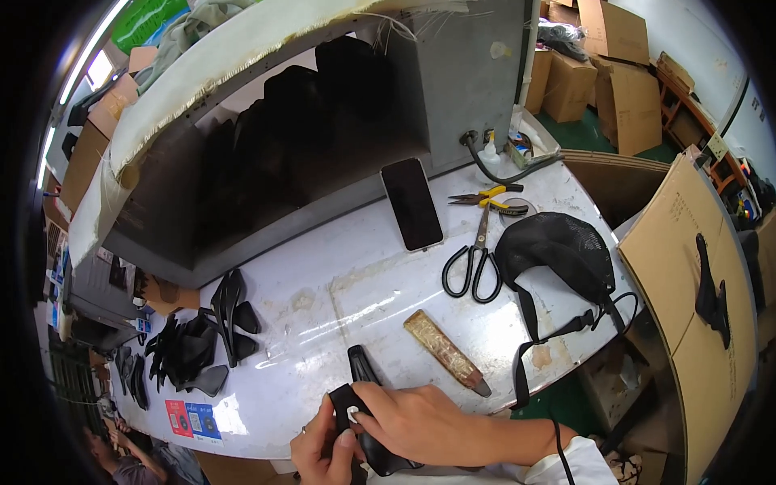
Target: Assembling the padding and base components of bicycle saddles at a factory workbench.
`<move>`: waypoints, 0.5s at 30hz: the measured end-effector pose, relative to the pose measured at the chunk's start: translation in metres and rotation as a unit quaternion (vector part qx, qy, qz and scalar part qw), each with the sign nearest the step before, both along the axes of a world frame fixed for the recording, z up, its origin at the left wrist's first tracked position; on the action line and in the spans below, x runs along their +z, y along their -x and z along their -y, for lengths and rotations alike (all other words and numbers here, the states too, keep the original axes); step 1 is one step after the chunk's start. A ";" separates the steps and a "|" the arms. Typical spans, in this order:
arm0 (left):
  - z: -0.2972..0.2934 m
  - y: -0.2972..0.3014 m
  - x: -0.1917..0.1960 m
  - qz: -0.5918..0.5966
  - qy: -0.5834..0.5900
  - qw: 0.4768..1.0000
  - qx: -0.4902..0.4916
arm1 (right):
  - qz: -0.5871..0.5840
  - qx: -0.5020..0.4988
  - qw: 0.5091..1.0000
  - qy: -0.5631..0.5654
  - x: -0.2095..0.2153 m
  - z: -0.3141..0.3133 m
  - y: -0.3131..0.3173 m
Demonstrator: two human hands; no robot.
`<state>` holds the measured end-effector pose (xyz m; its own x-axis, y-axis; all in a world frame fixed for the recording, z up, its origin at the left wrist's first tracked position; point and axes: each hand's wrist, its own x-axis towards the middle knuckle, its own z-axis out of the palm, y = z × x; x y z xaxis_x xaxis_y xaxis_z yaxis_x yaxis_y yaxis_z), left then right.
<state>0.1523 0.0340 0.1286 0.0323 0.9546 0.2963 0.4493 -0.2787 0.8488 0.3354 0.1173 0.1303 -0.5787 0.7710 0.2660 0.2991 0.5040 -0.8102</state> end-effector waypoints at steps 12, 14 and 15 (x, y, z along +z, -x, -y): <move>0.000 0.002 0.014 -0.135 -0.065 0.988 -0.024 | 0.014 0.034 0.989 -0.142 -0.006 0.003 0.002; 0.004 0.004 0.014 -0.140 -0.037 0.989 -0.028 | 0.026 0.042 0.991 -0.128 -0.006 0.004 0.002; 0.007 0.005 0.013 -0.110 0.006 0.993 -0.035 | -0.006 0.017 0.995 -0.097 -0.010 0.008 0.003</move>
